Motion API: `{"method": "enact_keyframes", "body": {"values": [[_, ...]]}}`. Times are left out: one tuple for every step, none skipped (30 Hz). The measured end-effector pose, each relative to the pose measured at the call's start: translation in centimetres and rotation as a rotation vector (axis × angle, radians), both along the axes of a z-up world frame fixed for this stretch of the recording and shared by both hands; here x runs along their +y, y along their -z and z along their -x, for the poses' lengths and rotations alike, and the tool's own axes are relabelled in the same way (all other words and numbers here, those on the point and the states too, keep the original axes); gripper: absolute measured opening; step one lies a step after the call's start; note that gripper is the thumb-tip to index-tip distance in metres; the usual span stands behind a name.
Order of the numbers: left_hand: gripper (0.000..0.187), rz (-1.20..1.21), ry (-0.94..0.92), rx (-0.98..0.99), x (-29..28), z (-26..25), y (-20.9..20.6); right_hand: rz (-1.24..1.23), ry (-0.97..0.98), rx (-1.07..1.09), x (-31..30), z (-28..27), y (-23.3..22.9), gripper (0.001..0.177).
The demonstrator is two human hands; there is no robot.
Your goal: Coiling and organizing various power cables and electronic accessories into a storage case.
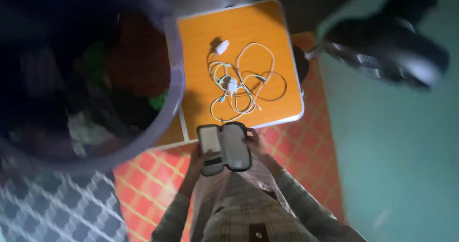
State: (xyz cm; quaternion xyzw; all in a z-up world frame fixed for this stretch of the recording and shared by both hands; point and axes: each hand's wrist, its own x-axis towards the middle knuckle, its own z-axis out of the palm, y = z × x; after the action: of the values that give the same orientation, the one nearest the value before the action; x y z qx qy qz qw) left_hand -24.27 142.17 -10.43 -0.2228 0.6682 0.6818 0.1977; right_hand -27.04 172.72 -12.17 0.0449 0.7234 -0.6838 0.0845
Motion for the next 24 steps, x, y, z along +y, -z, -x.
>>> {"method": "enact_keyframes", "body": {"values": [[0.05,-0.015,-0.073,-0.033,-0.1,-0.1,1.2,0.121,-0.086,-0.217,-0.5,2.8,0.0,0.051],[0.052,-0.031,-0.147,-0.065,-0.2,-0.3,2.2,0.229,-0.176,-0.44,-1.2,5.4,0.0,0.051],[0.052,-0.029,-0.2,-0.083,1.2,-1.4,2.9,0.221,-0.226,-0.465,-0.7,6.8,-0.9,0.051],[0.056,-0.08,-0.29,-0.062,2.6,-2.4,3.5,-0.02,-0.329,-0.658,-0.4,8.1,-1.7,0.051],[0.059,-0.127,-0.377,-0.028,3.1,-2.7,4.4,-0.272,-0.43,-0.825,-1.0,10.1,-2.3,0.052],[0.059,-0.12,-0.426,-0.033,4.0,-2.9,4.8,-0.284,-0.479,-0.828,-0.9,10.9,-0.3,0.052],[0.062,-0.149,-0.502,-0.024,4.7,-2.6,5.2,-0.244,-0.498,-0.658,-0.8,11.8,1.7,0.052],[0.064,-0.178,-0.578,-0.013,5.3,-2.3,5.7,-0.196,-0.516,-0.49,-0.9,12.6,3.6,0.053],[0.064,-0.176,-0.613,-0.014,5.9,-2.2,6.7,-0.203,-0.551,-0.492,-1.1,13.6,4.7,0.053],[0.065,-0.176,-0.664,-0.008,6.3,-2.2,7.7,-0.227,-0.584,-0.34,-1.5,14.6,5.7,0.047],[0.067,-0.175,-0.71,0.002,6.4,-1.7,8.9,-0.243,-0.611,-0.183,-2.2,15.8,6.9,0.042],[0.067,-0.172,-0.741,0.005,6.0,0.1,7.9,-0.243,-0.642,-0.178,-2.7,17.3,9.3,0.042],[0.066,-0.138,-0.72,0.159,6.5,0.1,6.6,-0.303,-0.632,-0.18,-2.2,17.1,11.5,0.042],[0.066,-0.099,-0.694,0.311,7.1,0.1,5.2,-0.363,-0.623,-0.179,-1.6,16.8,13.6,0.042],[0.066,-0.085,-0.726,0.292,7.5,-0.7,7.4,-0.358,-0.66,-0.195,-1.8,16.5,12.3,0.042],[0.064,-0.117,-0.746,0.258,8.1,-1.5,9.4,-0.172,-0.635,-0.207,-1.8,16.5,10.8,0.039],[0.063,-0.149,-0.742,0.252,7.3,-0.2,11.6,0.021,-0.584,-0.198,-2.8,18.2,9.4,0.038],[0.063,-0.133,-0.751,0.259,7.3,-0.2,12.0,0.035,-0.597,-0.193,-2.0,17.7,7.6,0.038],[0.056,-0.129,-0.652,0.254,7.7,-0.3,12.5,0.013,-0.505,-0.311,-0.4,16.6,5.7,0.041],[0.051,-0.125,-0.553,0.249,8.4,-0.4,12.9,-0.007,-0.415,-0.43,1.4,15.6,3.9,0.045],[0.051,-0.121,-0.522,0.247,8.9,0.5,11.0,0.007,-0.387,-0.429,3.1,14.6,4.3,0.045],[0.057,0.021,-0.429,0.193,9.6,1.5,9.2,0.095,-0.324,-0.409,5.0,13.6,4.8,0.046],[0.062,0.152,-0.32,0.148,10.8,3.3,7.6,0.175,-0.243,-0.378,7.4,12.9,5.0,0.047],[0.062,0.146,-0.275,0.156,12.1,3.8,7.6,0.181,-0.198,-0.368,9.2,12.0,6.1,0.047]]}}
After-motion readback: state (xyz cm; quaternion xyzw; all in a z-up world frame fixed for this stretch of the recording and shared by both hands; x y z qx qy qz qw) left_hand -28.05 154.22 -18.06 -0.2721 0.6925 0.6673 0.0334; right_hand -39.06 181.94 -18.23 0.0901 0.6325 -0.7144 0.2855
